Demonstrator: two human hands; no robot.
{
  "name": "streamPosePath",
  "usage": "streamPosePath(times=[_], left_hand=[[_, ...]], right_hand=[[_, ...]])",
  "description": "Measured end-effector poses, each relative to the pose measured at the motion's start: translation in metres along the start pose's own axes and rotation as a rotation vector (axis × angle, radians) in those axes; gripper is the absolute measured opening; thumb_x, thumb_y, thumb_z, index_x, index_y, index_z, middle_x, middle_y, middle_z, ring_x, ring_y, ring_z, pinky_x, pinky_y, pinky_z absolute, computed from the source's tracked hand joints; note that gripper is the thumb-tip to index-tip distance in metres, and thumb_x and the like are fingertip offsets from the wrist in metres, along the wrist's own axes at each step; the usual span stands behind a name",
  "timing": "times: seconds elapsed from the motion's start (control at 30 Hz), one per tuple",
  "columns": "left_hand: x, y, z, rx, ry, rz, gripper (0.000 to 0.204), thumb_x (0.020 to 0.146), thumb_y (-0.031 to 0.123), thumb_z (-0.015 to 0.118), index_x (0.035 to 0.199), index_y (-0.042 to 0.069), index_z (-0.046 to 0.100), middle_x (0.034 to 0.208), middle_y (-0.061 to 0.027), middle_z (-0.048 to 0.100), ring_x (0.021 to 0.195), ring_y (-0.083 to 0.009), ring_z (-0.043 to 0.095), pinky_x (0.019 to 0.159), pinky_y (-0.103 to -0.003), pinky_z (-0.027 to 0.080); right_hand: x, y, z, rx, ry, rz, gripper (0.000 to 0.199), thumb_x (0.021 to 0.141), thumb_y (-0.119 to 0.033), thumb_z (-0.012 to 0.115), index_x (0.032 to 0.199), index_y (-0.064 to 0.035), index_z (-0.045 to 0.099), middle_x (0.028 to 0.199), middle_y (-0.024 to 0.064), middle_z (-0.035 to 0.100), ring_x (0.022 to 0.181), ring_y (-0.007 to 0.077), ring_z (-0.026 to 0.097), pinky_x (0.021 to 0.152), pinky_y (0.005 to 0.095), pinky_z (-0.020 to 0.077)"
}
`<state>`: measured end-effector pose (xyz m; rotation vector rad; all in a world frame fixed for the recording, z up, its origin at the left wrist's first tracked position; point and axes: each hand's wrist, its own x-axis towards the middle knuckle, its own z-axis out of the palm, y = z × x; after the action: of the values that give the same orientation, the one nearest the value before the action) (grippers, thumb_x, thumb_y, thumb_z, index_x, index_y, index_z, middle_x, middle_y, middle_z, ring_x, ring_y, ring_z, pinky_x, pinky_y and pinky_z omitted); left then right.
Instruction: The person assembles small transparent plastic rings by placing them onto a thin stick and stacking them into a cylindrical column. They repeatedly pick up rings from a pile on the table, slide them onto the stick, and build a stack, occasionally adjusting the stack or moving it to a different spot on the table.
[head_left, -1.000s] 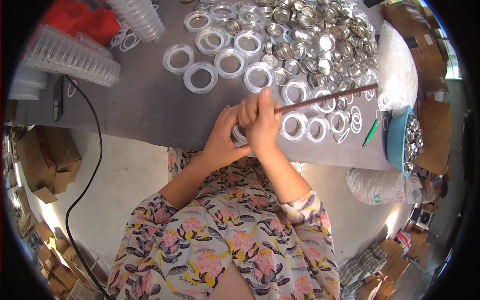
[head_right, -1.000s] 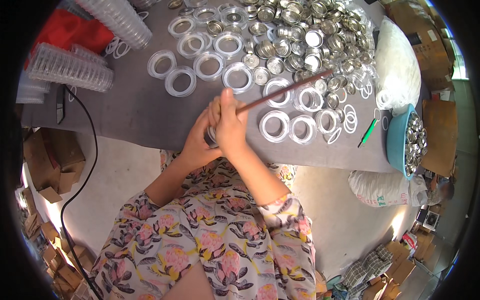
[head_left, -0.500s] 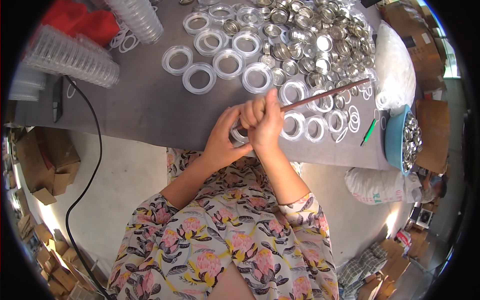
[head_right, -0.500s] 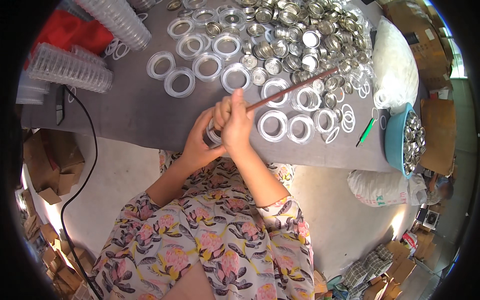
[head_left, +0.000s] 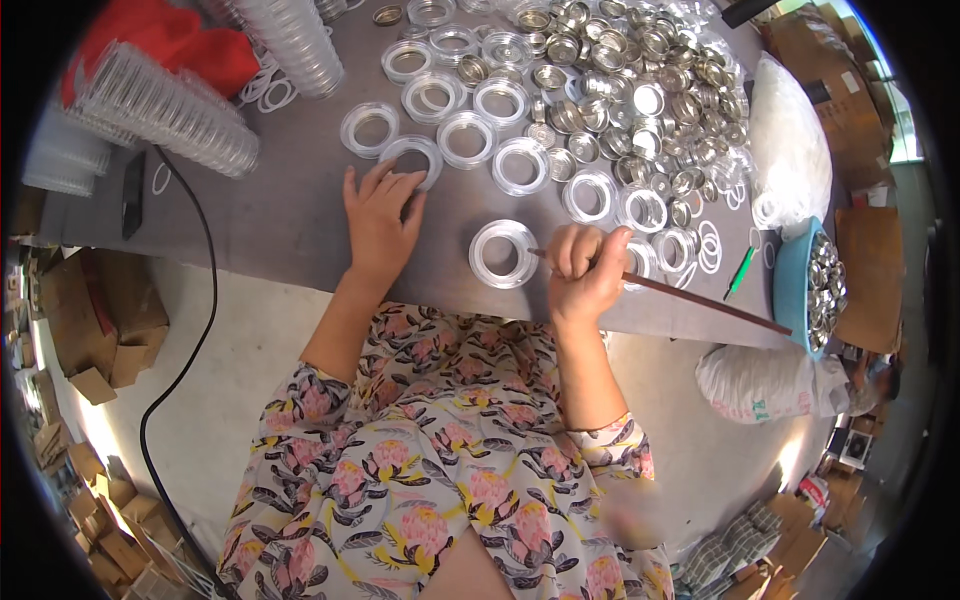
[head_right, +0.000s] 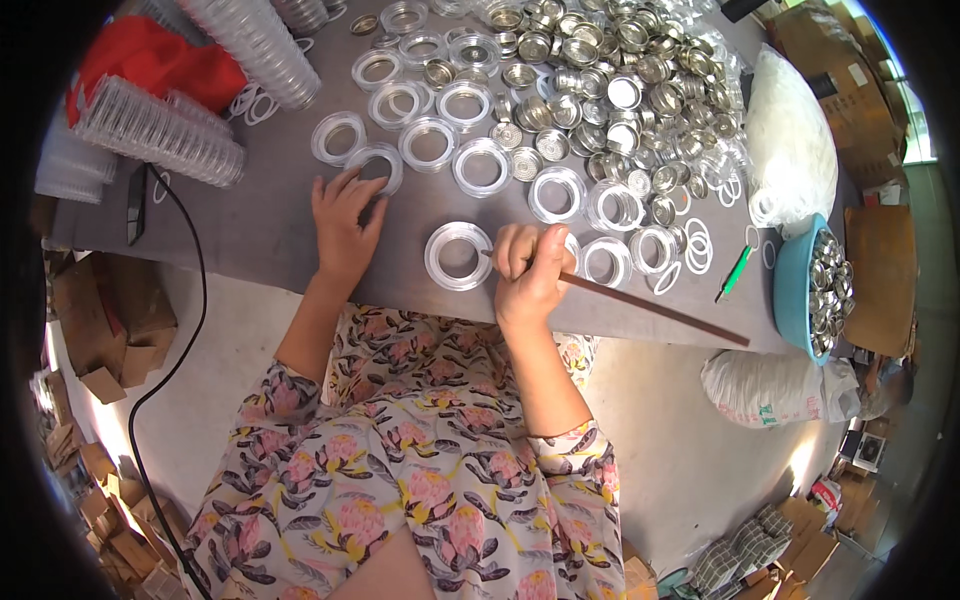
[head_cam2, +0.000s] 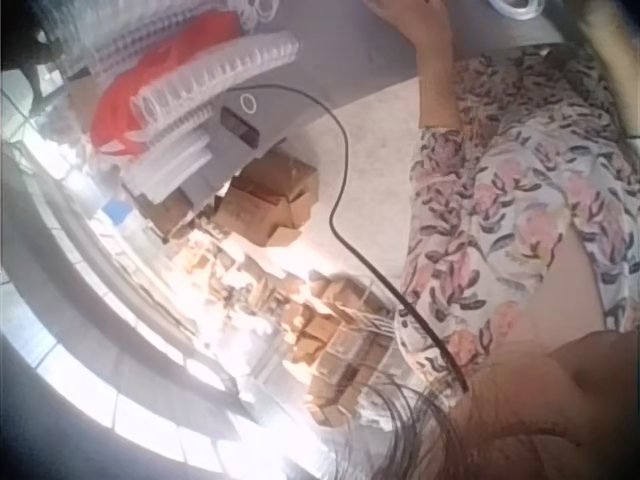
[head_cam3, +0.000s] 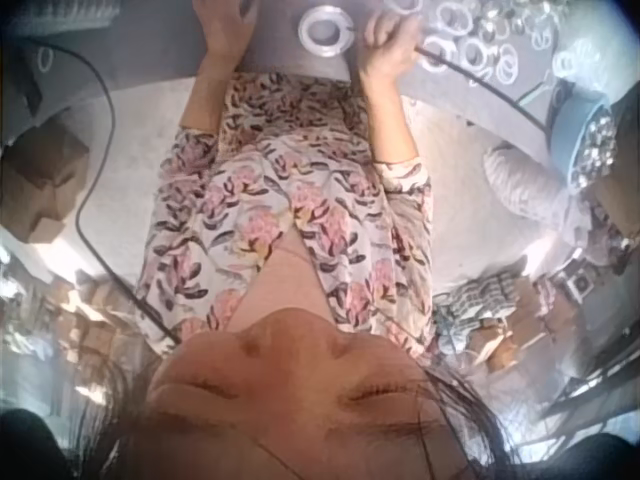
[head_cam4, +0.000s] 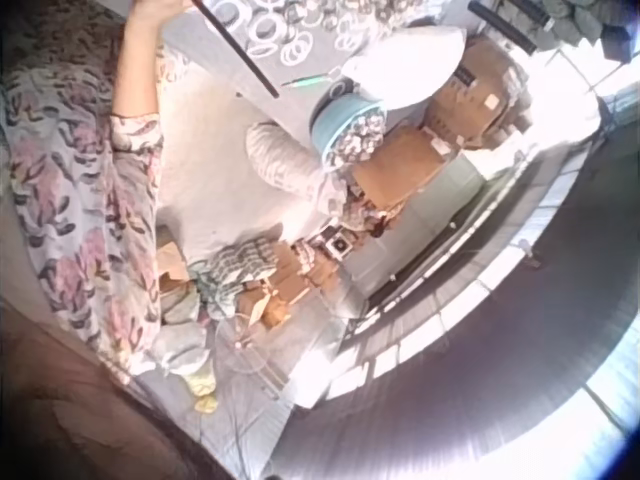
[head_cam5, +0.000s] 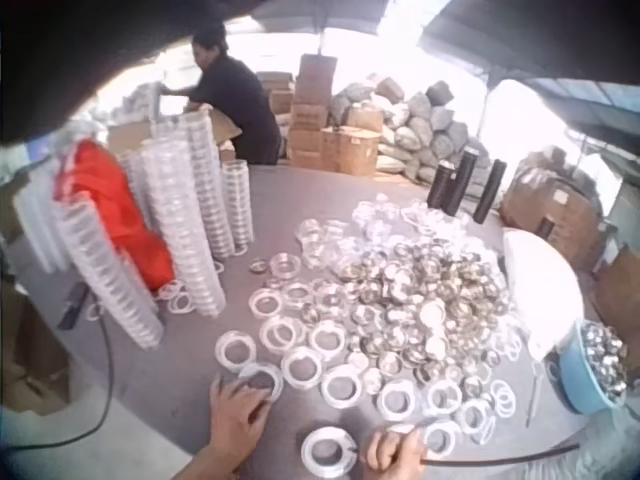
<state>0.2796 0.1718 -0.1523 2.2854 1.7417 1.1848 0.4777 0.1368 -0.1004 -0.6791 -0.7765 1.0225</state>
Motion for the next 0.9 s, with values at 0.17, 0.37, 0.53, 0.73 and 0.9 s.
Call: streamPosePath(times=[0.17,0.37,0.53,0.73,0.9], left_hand=[[0.003,0.044,-0.029,-0.216,-0.109,0.187,0.018,0.075,0.009,0.065,0.093,0.013,0.065,0.092,0.0011,0.064,0.105,-0.0191,0.055,0.106,-0.052,0.019],[-0.011,0.068,-0.029,-0.284,-0.51,0.391,0.026,0.073,0.014,0.069,0.098,0.014,0.064,0.094,-0.0002,0.061,0.103,-0.0191,0.054,0.106,-0.053,0.021],[-0.007,0.071,-0.029,-0.454,-0.342,0.277,0.059,0.063,0.022,0.078,0.116,0.011,0.055,0.112,-0.0061,0.054,0.11,-0.0246,0.049,0.102,-0.048,0.029],[-0.016,0.07,0.004,-0.842,-0.431,-0.119,0.08,0.059,0.018,0.08,0.128,0.005,0.041,0.12,-0.0135,0.048,0.113,-0.0284,0.047,0.097,-0.038,0.035],[-0.02,0.069,0.01,-0.823,-0.398,-0.13,0.077,0.058,0.02,0.08,0.125,0.005,0.044,0.118,-0.0131,0.05,0.11,-0.0307,0.048,0.095,-0.041,0.036]], right_hand=[[0.0,-0.011,-0.014,-0.054,0.023,-0.082,0.058,0.1,-0.035,0.027,0.047,-0.012,0.024,0.042,-0.0005,0.027,0.04,0.0114,0.025,0.04,0.0263,0.0192],[0.004,-0.034,-0.005,0.011,-0.07,-0.097,0.06,0.099,-0.042,0.021,0.047,-0.0132,0.026,0.042,-0.0001,0.029,0.041,0.0123,0.023,0.042,0.025,0.02],[-0.003,-0.032,-0.001,0.098,-0.135,0.128,0.06,0.099,-0.043,0.023,0.047,-0.0124,0.027,0.043,-0.0003,0.029,0.042,0.0113,0.023,0.041,0.025,0.0197],[-0.012,-0.009,0.008,0.133,-0.107,0.408,0.059,0.098,-0.042,0.026,0.047,-0.0127,0.026,0.043,-0.0005,0.027,0.04,0.0105,0.02,0.038,0.0255,0.0168],[0.007,0.008,0.027,0.007,-0.148,0.343,0.06,0.098,-0.043,0.028,0.046,-0.013,0.026,0.042,-0.0006,0.025,0.039,0.0117,0.02,0.038,0.0269,0.017]])
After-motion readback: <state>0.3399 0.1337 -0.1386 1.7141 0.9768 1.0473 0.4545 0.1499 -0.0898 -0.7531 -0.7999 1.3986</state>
